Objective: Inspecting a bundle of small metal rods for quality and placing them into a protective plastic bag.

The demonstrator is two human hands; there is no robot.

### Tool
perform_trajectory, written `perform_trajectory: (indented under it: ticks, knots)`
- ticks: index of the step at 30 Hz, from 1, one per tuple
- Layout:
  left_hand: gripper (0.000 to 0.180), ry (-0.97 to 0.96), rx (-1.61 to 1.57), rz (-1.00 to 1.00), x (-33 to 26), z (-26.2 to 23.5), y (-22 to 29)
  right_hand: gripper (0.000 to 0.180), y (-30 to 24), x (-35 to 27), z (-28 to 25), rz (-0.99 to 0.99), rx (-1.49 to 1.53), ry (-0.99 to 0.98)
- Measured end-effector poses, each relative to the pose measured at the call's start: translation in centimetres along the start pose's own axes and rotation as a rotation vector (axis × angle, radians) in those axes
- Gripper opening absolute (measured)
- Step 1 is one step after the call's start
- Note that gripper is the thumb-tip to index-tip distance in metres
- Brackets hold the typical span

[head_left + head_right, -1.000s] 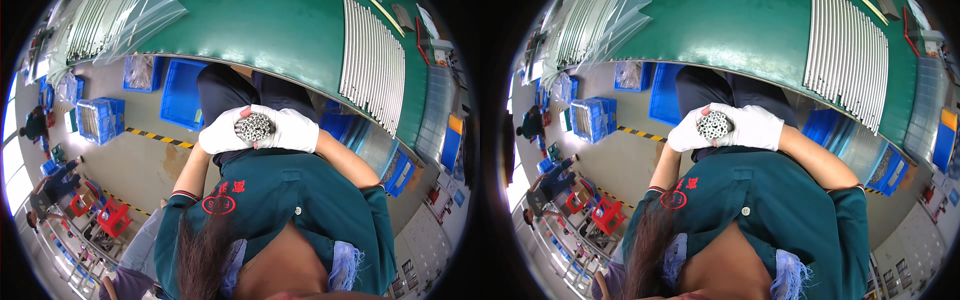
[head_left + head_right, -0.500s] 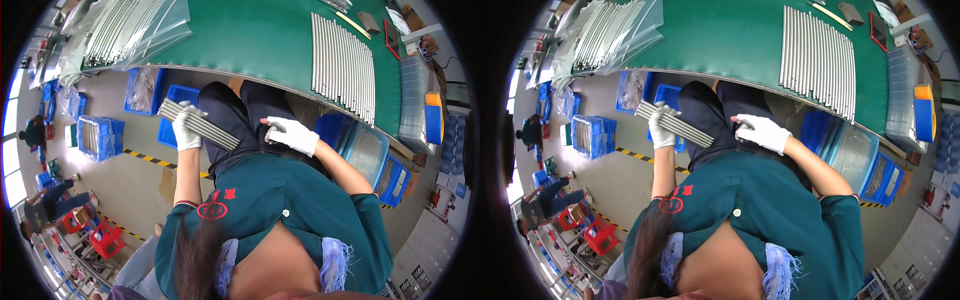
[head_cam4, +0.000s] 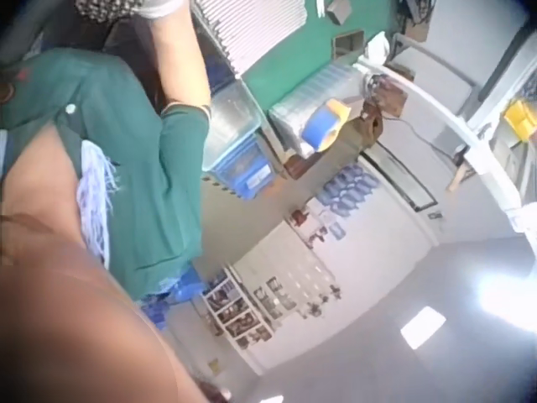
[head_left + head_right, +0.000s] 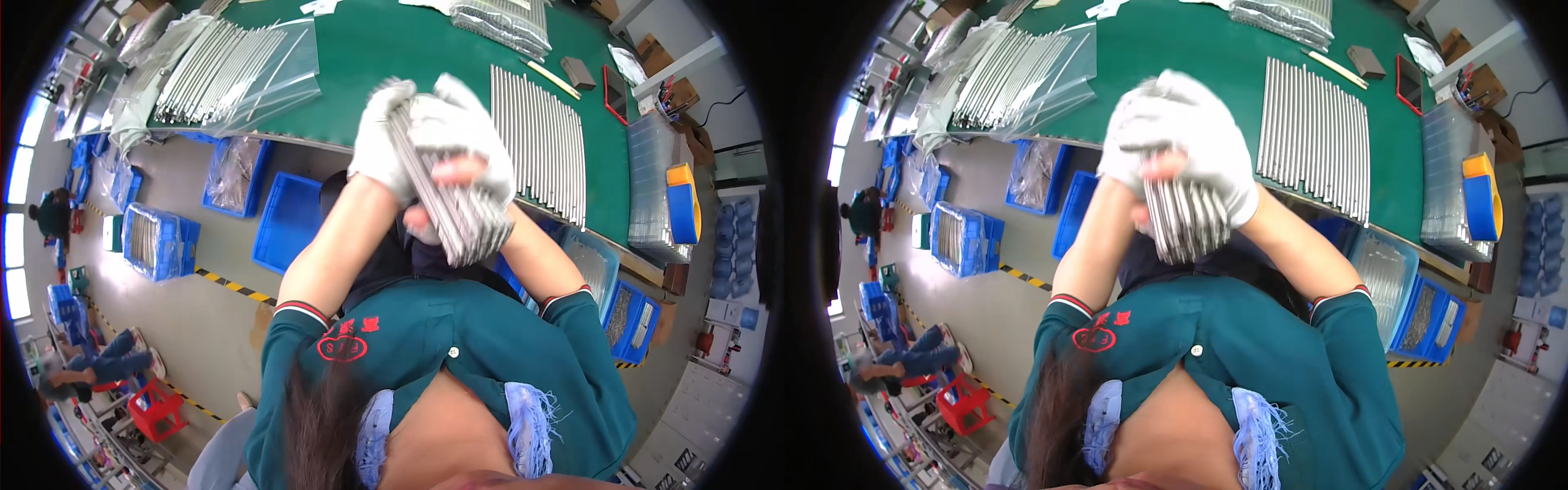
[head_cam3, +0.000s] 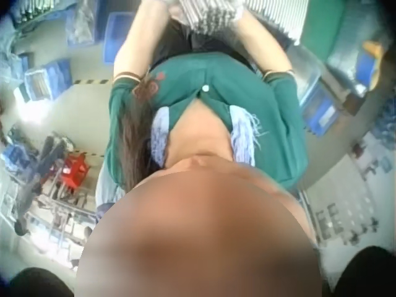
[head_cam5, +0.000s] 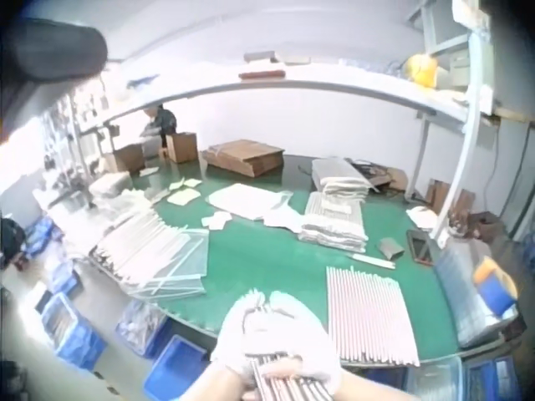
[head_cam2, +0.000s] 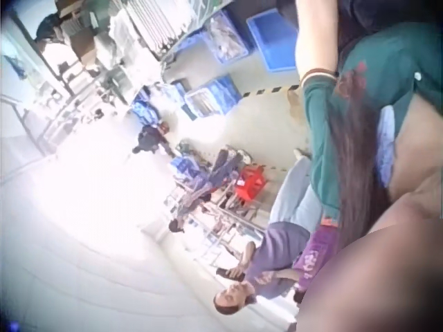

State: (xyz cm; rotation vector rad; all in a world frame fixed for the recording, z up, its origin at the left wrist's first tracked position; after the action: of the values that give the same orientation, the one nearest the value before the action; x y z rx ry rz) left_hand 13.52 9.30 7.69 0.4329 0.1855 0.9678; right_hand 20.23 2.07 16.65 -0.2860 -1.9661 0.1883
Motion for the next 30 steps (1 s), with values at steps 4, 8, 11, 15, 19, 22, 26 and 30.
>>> perform_trajectory:
  ticks: [4, 8, 11, 15, 19, 22, 26, 30]
  knots:
    - [0.037, 0.132, -0.249, -0.095, 3.0, 0.7, -4.3, 0.04, 5.8, -0.9, -3.4, 0.613, -0.009, 0.327]
    - [0.046, 0.068, -0.251, -0.318, 2.5, -1.1, -4.7, 0.024, 11.9, -1.2, -5.2, 0.836, 0.223, 0.347]
    - [0.054, 0.091, 0.578, -0.37, 0.2, -2.2, -1.5, 0.026, 12.5, -1.3, -5.4, 0.782, 0.306, 0.373]
    - [0.06, 0.143, 1.712, 0.578, 0.9, 0.9, 3.8, 0.036, 12.7, -1.0, -4.9, 0.834, 0.204, 0.338]
    - [0.07, 0.102, 1.415, 0.373, 4.3, -0.2, 0.5, 0.038, 11.9, -0.4, -3.8, 0.822, 0.059, 0.398]
    - [0.062, 0.045, 1.364, 0.558, 5.7, -0.4, 0.4, 0.055, 11.8, 0.1, -3.7, 0.806, 0.076, 0.282]
    - [0.056, 0.101, 1.464, 0.605, 5.5, 0.1, 0.1, 0.064, 12.0, 1.2, -4.0, 0.695, 0.241, 0.386]
    - [0.057, 0.185, 1.446, 0.467, 5.0, -0.2, -0.2, 0.043, 12.2, 1.0, -4.0, 0.774, 0.384, 0.265]
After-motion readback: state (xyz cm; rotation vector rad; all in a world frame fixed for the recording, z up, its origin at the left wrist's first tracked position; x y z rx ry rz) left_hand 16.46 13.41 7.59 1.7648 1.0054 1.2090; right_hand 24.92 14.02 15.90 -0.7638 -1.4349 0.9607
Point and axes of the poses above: each hand's wrist, its own x-axis towards the middle knuckle, its own z-axis out of the palm, y = z × x, the point moved 6 cm from there along x, towards the middle knuckle, and after that the axes turned 10 degrees about -y, right-handed, at the moved point
